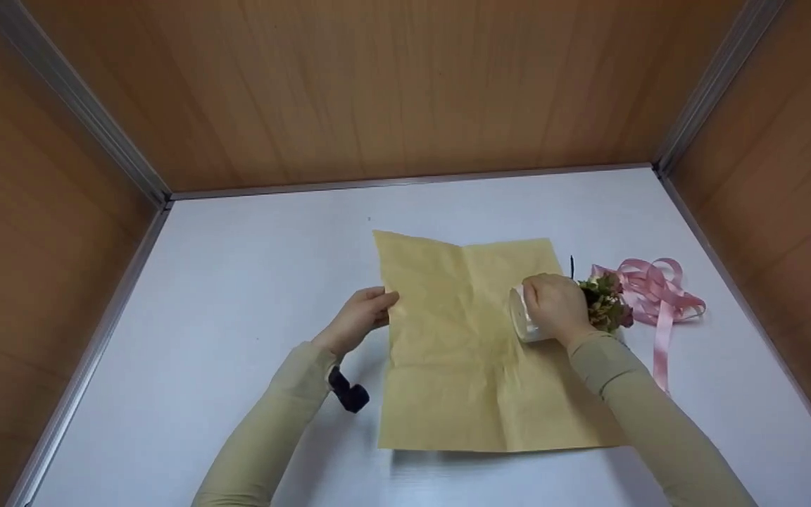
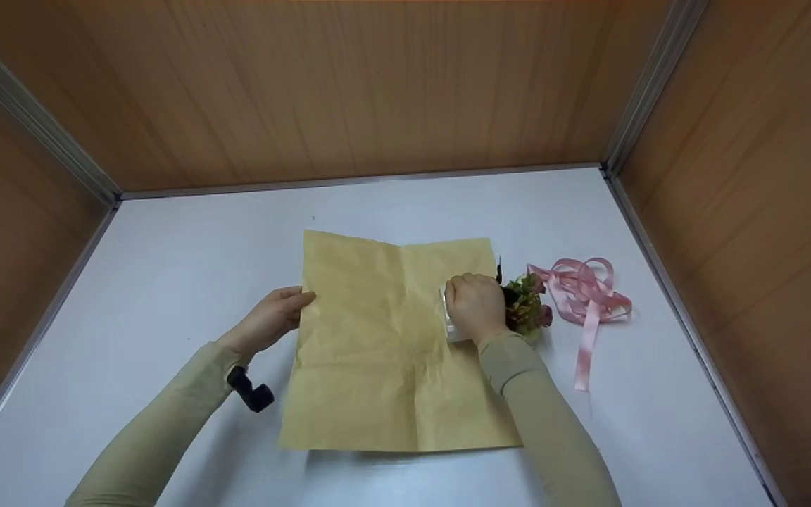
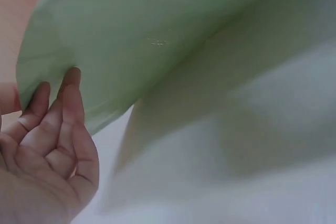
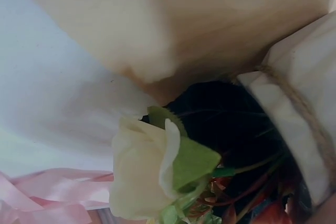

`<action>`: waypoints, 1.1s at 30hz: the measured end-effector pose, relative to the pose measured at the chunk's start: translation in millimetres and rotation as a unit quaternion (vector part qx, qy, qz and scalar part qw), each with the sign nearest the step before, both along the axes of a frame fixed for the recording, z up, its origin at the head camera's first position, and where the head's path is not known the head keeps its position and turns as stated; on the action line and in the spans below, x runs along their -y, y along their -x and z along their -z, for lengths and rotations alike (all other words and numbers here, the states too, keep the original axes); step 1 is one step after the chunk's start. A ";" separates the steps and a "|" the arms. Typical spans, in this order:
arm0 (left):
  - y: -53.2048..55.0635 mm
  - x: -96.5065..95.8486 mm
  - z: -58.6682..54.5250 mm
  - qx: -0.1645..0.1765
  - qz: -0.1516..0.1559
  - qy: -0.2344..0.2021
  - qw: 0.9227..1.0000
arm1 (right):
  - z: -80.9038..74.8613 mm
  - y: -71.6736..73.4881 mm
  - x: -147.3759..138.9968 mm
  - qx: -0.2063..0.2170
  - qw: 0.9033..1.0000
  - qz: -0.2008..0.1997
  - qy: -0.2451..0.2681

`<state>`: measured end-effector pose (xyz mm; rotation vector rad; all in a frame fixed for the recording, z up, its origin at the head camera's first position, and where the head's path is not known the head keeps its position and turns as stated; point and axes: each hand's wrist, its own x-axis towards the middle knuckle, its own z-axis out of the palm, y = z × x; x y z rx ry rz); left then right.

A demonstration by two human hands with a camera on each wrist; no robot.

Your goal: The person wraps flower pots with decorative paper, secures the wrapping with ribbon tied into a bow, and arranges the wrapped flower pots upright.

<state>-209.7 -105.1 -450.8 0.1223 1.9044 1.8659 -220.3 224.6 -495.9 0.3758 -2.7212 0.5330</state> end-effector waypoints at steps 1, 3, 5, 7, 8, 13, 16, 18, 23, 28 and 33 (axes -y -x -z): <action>0.1 -1.3 -1.5 -0.004 0.004 -0.008 1.000 | 0.3 0.4 -0.1 -0.003 1.000 -0.001 0.000; 0.5 -4.5 -4.3 -0.010 0.009 -0.024 1.000 | 0.7 1.1 -0.2 -0.007 1.000 -0.003 -0.002; 0.9 -8.0 -6.6 -0.018 0.017 -0.039 0.999 | 1.0 1.6 -0.5 -0.008 1.000 -0.003 -0.004; 1.4 -12.4 -8.5 -0.022 0.022 -0.056 0.998 | 0.7 2.1 -0.5 -0.005 1.000 0.000 -0.006; 1.7 -15.1 -9.3 -0.023 0.025 -0.066 0.997 | 0.3 2.1 -0.5 -0.003 1.000 0.002 -0.006; 2.4 -31.3 -12.5 -0.006 0.041 -0.131 0.991 | -1.4 2.4 -0.4 0.015 1.000 0.002 0.002; 2.9 -44.4 -12.0 0.017 0.047 -0.183 0.982 | -2.2 2.2 -0.5 0.030 1.000 -0.002 0.005; 2.8 -54.7 -10.1 0.030 0.047 -0.221 0.974 | -2.8 2.0 -0.7 0.037 0.999 -0.002 0.007; 1.4 -82.0 -2.3 0.049 0.038 -0.322 0.945 | -4.7 0.4 -1.2 0.054 0.998 0.000 0.016; 1.3 -107.5 2.2 0.046 0.045 -0.400 0.914 | -5.3 -0.2 -2.3 0.076 0.996 0.010 0.039; 0.4 -128.7 2.0 0.040 0.058 -0.412 0.908 | -10.5 0.8 -5.0 0.117 0.989 0.020 0.084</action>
